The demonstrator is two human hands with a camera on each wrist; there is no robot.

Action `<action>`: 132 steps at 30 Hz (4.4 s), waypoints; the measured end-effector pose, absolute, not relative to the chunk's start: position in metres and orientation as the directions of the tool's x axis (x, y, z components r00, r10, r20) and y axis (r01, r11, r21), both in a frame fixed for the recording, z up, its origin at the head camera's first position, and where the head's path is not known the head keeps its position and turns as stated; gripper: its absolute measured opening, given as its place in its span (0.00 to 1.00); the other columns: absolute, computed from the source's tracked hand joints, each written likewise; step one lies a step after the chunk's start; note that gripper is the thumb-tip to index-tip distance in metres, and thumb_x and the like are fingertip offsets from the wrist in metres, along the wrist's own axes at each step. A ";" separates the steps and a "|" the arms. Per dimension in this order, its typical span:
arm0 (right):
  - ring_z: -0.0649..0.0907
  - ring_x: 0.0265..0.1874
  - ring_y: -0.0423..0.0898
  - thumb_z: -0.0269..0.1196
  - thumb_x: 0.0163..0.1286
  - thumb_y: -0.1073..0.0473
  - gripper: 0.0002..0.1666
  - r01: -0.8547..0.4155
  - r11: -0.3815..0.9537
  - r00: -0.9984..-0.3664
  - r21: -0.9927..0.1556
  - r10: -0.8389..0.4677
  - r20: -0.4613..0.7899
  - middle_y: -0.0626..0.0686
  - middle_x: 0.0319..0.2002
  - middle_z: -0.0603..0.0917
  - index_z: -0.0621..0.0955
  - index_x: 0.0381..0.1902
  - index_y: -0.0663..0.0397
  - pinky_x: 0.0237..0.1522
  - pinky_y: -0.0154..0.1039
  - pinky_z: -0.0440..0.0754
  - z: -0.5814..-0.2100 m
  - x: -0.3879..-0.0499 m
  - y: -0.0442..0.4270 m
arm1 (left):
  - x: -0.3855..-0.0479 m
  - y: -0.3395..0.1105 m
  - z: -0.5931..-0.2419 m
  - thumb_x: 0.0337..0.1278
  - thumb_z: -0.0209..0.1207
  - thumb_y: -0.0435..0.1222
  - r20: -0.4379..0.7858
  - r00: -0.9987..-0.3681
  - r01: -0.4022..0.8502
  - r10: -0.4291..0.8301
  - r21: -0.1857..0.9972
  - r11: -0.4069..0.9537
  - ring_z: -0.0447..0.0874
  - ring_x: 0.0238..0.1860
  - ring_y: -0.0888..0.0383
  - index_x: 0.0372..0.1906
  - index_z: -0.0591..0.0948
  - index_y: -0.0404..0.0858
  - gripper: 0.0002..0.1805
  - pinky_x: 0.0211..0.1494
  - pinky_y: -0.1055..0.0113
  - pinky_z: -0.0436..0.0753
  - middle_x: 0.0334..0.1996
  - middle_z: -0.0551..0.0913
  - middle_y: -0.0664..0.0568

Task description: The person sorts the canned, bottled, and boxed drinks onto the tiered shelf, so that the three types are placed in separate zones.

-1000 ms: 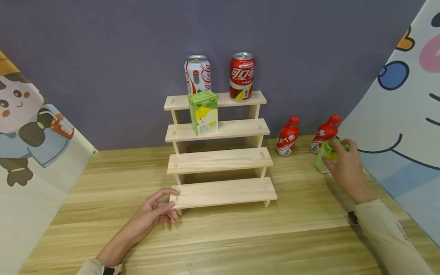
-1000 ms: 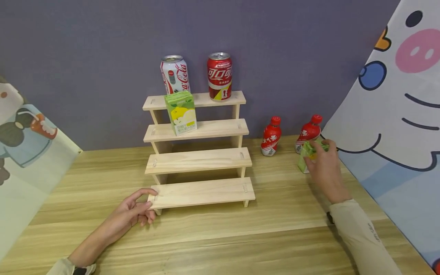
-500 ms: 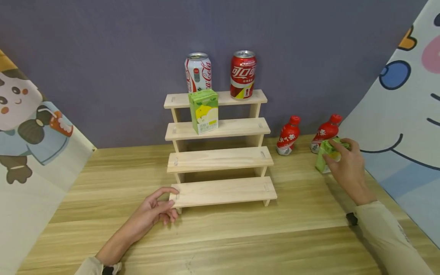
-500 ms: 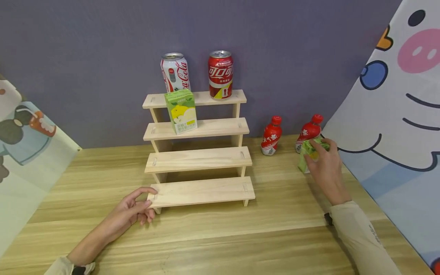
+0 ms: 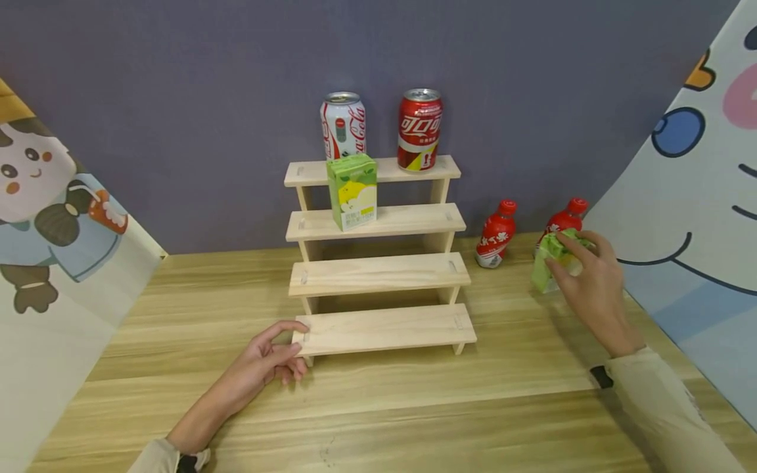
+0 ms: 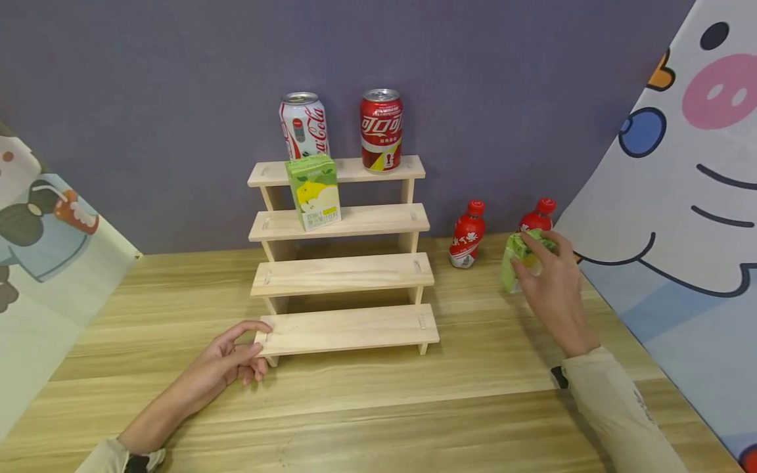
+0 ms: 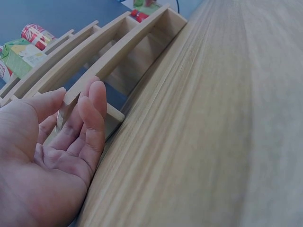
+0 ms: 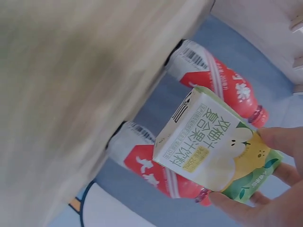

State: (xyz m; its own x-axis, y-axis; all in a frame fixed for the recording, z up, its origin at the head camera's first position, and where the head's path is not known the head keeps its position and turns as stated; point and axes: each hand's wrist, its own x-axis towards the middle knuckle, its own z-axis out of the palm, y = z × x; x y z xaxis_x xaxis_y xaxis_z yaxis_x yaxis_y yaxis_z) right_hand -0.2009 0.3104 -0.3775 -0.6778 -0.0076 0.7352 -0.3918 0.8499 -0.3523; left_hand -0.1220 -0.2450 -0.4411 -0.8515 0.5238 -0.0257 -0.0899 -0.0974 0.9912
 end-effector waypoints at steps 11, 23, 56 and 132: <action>0.80 0.40 0.65 0.74 0.56 0.70 0.29 -0.400 0.861 -0.661 -0.315 -0.033 0.749 0.70 0.59 0.74 0.82 0.58 0.63 0.34 0.46 0.70 -0.366 -0.197 0.294 | -0.123 -0.245 -0.442 0.77 0.47 0.32 -0.020 -0.852 -0.087 0.524 0.991 -0.104 0.87 0.34 0.54 0.69 0.64 0.35 0.21 0.32 0.69 0.82 0.33 0.88 0.47; 0.79 0.47 0.65 0.75 0.54 0.70 0.28 -0.440 0.842 -0.633 -0.312 -0.045 0.773 0.69 0.58 0.76 0.83 0.56 0.63 0.40 0.52 0.73 -0.353 -0.195 0.279 | -0.123 -0.245 -0.442 0.77 0.47 0.32 -0.008 -0.848 -0.077 0.530 0.991 -0.108 0.87 0.34 0.54 0.69 0.64 0.34 0.21 0.33 0.69 0.82 0.33 0.88 0.47; 0.82 0.44 0.60 0.75 0.57 0.65 0.26 -0.549 0.784 -0.541 -0.291 -0.067 0.838 0.62 0.60 0.78 0.85 0.55 0.58 0.42 0.38 0.73 -0.301 -0.187 0.220 | -0.122 -0.246 -0.442 0.77 0.46 0.31 0.008 -0.841 -0.074 0.541 0.989 -0.129 0.87 0.35 0.54 0.70 0.64 0.34 0.21 0.33 0.69 0.82 0.33 0.89 0.49; 0.62 0.73 0.56 0.66 0.69 0.57 0.39 -0.657 0.695 -0.503 -0.292 -0.116 0.856 0.56 0.78 0.56 0.66 0.75 0.49 0.65 0.55 0.73 -0.309 -0.257 0.101 | -0.121 -0.244 -0.442 0.76 0.48 0.31 0.000 -0.850 -0.073 0.526 0.990 -0.119 0.86 0.33 0.55 0.70 0.64 0.33 0.22 0.33 0.69 0.82 0.33 0.88 0.48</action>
State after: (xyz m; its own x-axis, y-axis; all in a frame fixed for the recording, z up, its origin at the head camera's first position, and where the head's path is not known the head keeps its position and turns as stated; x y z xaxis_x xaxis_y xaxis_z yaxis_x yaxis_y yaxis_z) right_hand -0.2573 0.1006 -0.3093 -0.5032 -0.1160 0.8563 -0.6568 0.6953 -0.2918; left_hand -0.1214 -0.2440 -0.4418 -0.8505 0.5260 0.0001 -0.0733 -0.1188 0.9902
